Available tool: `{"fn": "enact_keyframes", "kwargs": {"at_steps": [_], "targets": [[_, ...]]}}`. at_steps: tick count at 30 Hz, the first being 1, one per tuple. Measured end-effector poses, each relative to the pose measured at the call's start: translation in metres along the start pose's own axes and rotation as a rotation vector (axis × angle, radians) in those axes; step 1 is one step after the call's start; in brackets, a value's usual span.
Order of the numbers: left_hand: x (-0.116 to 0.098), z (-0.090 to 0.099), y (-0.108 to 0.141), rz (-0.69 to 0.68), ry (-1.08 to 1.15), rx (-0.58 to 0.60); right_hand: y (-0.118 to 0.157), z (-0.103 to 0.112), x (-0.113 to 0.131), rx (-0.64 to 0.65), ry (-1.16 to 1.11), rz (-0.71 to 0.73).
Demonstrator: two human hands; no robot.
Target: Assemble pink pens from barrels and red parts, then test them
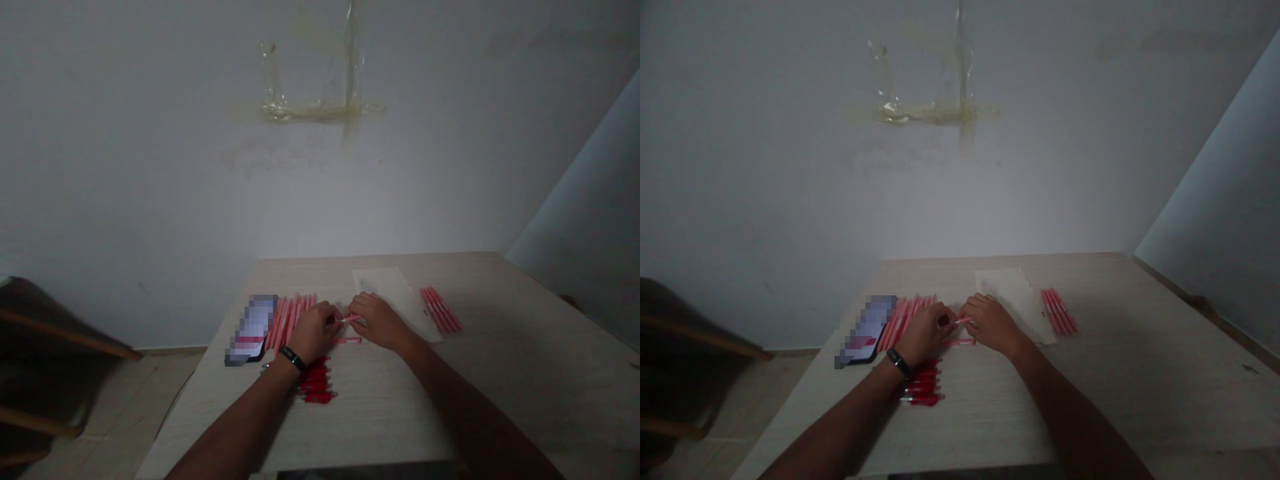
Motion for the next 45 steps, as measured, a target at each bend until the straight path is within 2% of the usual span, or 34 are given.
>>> {"fn": "enact_keyframes", "kwargs": {"at_steps": [8, 14, 22, 45], "targets": [[-0.001, 0.0, 0.001, -0.013, -0.023, 0.008, 0.001, -0.004, -0.004, -0.032, 0.001, 0.035], [0.003, 0.001, 0.0, 0.002, -0.035, -0.018, 0.001, 0.002, -0.008, -0.056, 0.001, 0.021], [0.005, 0.003, -0.001, 0.009, -0.058, -0.036, 0.002, 0.007, -0.014, -0.047, -0.005, -0.034], [0.011, 0.002, -0.002, 0.048, -0.126, -0.008, 0.006, 0.017, -0.028, -0.014, 0.016, -0.041]]}}
Point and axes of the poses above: each hand's wrist, its own y-axis away from the middle knuckle, its own z-axis out of the back of the hand, x = y × z, the point moved 4 cm from there along -y, towards the middle knuckle, and after that the axes turned 9 degrees about -x, right-handed, at the moved point
